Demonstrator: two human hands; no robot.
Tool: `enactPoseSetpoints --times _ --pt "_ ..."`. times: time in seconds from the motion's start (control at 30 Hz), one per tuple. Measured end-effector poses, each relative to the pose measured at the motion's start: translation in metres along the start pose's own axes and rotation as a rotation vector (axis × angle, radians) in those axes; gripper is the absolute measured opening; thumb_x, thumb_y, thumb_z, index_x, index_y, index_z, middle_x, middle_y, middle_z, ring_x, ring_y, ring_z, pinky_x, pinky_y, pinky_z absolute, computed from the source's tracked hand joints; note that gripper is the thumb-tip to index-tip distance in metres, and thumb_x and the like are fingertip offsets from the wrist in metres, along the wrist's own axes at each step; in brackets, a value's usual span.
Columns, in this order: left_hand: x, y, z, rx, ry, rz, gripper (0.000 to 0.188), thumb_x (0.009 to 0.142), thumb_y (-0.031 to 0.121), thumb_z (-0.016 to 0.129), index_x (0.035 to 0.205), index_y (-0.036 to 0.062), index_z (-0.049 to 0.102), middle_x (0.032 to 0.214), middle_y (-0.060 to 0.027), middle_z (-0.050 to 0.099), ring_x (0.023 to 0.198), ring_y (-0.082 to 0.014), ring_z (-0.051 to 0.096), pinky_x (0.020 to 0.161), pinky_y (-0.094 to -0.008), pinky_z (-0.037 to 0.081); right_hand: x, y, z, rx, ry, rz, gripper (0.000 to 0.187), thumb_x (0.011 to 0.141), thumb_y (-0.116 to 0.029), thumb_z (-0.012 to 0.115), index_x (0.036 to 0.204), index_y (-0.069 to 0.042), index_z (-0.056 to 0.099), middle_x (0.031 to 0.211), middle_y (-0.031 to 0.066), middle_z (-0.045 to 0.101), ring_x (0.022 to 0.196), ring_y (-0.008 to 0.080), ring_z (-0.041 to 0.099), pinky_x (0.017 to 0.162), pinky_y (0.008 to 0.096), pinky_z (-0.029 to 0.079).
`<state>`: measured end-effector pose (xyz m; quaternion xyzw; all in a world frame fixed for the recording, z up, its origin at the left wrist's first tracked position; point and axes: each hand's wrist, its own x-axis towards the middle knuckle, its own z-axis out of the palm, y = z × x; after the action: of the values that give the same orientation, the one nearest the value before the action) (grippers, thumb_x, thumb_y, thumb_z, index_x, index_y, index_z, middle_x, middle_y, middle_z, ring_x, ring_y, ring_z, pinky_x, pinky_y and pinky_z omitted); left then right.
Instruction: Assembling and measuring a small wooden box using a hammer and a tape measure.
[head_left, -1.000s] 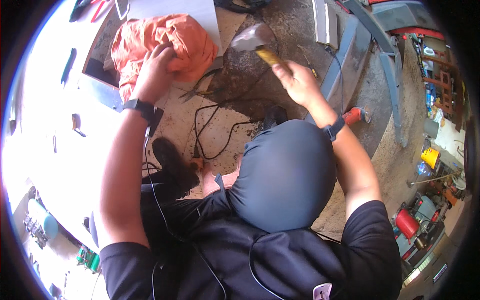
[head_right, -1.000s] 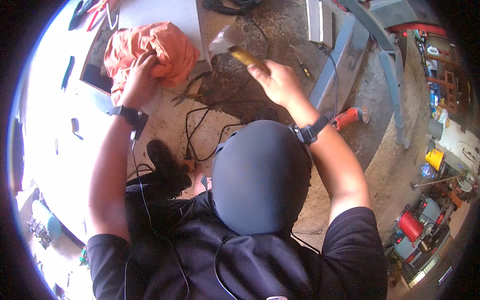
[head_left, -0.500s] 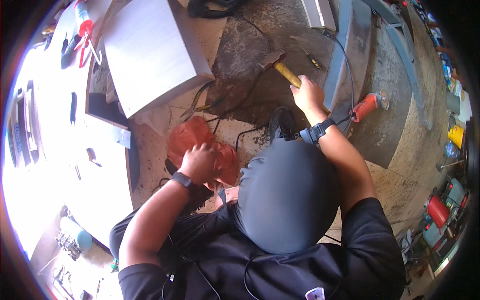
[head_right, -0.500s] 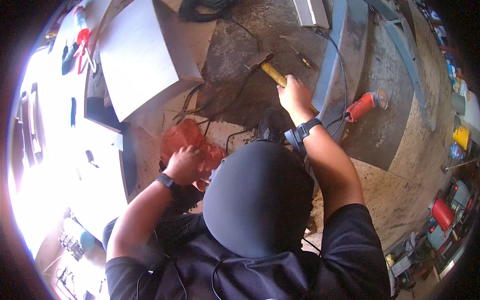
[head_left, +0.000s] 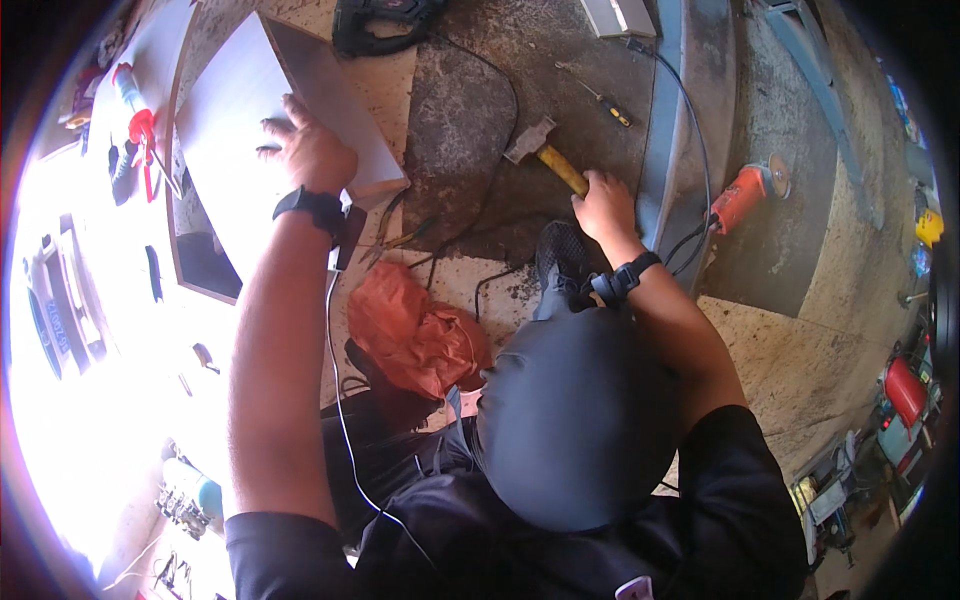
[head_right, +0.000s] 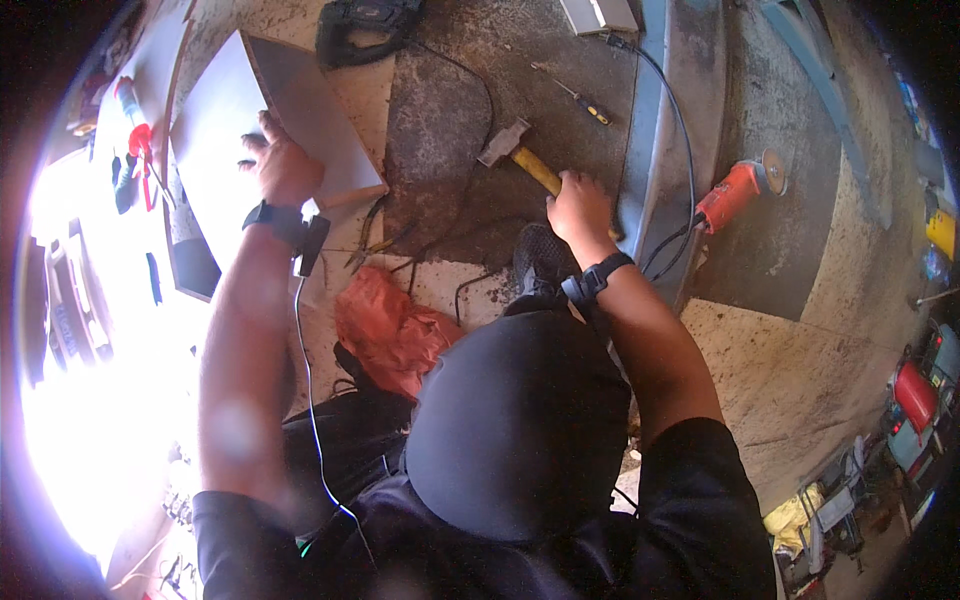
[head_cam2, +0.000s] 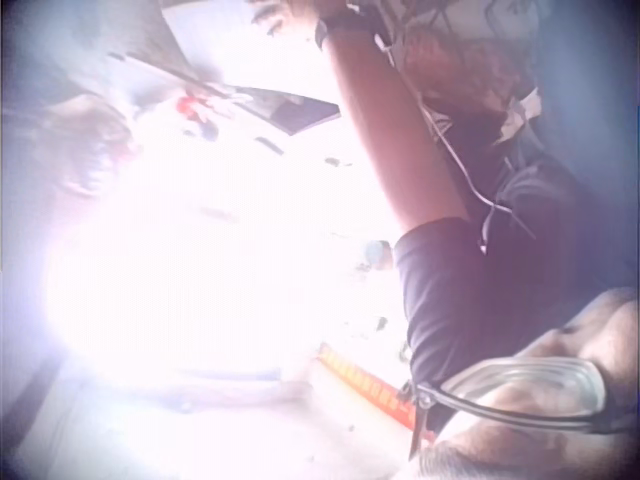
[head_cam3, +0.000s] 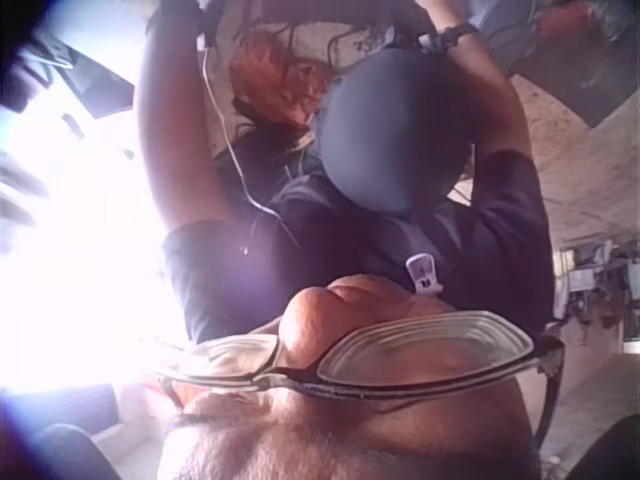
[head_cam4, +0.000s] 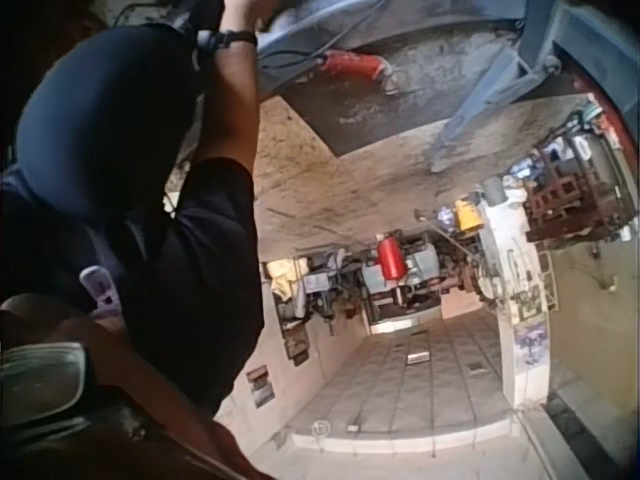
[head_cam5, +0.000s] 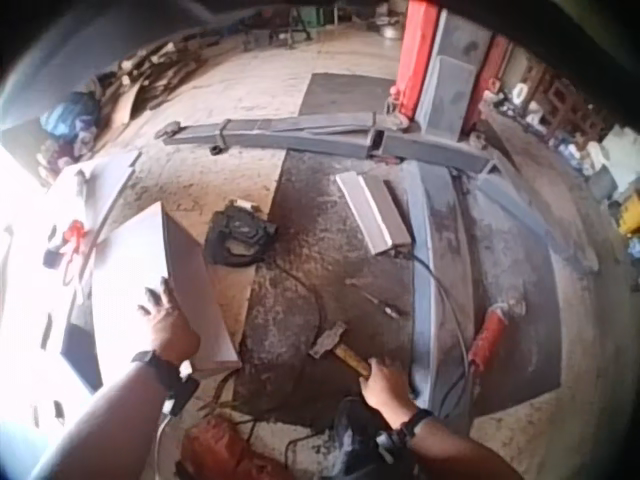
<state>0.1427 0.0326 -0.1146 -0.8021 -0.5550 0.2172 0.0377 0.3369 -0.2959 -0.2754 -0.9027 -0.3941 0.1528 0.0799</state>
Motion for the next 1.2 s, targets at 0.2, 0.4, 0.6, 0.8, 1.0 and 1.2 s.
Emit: enactPoseSetpoints --times 0.2,0.4,0.6,0.8,1.0,1.2 --pt "-0.003 -0.072 -0.057 -0.516 0.025 0.071 0.098 0.077 0.006 0.068 0.161 0.0026 0.018 0.140 -0.0292 0.052 0.129 -0.0390 0.054 0.103 -0.0441 0.048 0.024 -0.042 -0.036 0.683 -0.214 -0.077 0.046 0.091 -0.036 0.074 0.124 -0.005 0.066 0.096 0.0137 0.074 0.090 0.0324 0.071 0.081 0.0430 0.056" --pt "-0.037 -0.175 -0.078 -1.097 -0.029 -0.162 0.093 0.072 -0.006 0.061 0.158 -0.0002 0.028 0.126 -0.0195 0.063 0.095 -0.0246 0.067 0.080 -0.0342 0.055 0.080 -0.130 -0.127 1.344 -0.719 0.026 0.057 0.105 -0.048 0.055 0.141 -0.004 0.053 0.127 0.0138 0.067 0.111 0.0252 0.066 0.094 0.0376 0.055" --pt "-0.080 -0.171 -0.037 -1.551 0.023 -0.108 0.087 0.073 -0.012 0.058 0.156 -0.0032 0.033 0.131 -0.0187 0.064 0.104 -0.0230 0.065 0.084 -0.0304 0.053 0.101 -0.180 -0.191 1.450 -0.907 -0.051 0.058 0.105 -0.048 0.054 0.142 -0.002 0.054 0.134 0.0148 0.063 0.120 0.0280 0.061 0.103 0.0448 0.050" --pt "-0.058 -0.189 0.002 -1.664 0.106 -0.111 0.085 0.073 -0.014 0.058 0.155 -0.0051 0.035 0.136 -0.0189 0.062 0.107 -0.0215 0.065 0.082 -0.0273 0.053 0.072 -0.226 -0.191 1.373 -0.953 -0.012 0.041 0.107 -0.038 0.054 0.125 -0.003 0.065 0.119 0.0075 0.070 0.106 0.0198 0.065 0.095 0.0408 0.054" --pt "-0.065 -0.166 0.037 -1.778 0.124 -0.159 0.079 0.075 -0.014 0.055 0.152 -0.0053 0.042 0.135 -0.0129 0.063 0.110 -0.0183 0.066 0.090 -0.0267 0.052 0.093 -0.226 -0.140 1.214 -0.849 -0.117 0.043 0.104 -0.030 0.059 0.137 -0.003 0.062 0.141 0.0088 0.062 0.135 0.0200 0.048 0.118 0.0384 0.026" --pt "-0.068 -0.149 0.064 -1.878 0.162 -0.200 0.074 0.077 -0.014 0.054 0.149 -0.0022 0.047 0.130 -0.0114 0.065 0.108 -0.0182 0.067 0.090 -0.0280 0.053 0.090 -0.216 -0.119 1.246 -0.855 -0.125 0.040 0.103 -0.020 0.058 0.139 -0.003 0.060 0.141 0.0073 0.062 0.134 0.0179 0.050 0.118 0.0353 0.028"
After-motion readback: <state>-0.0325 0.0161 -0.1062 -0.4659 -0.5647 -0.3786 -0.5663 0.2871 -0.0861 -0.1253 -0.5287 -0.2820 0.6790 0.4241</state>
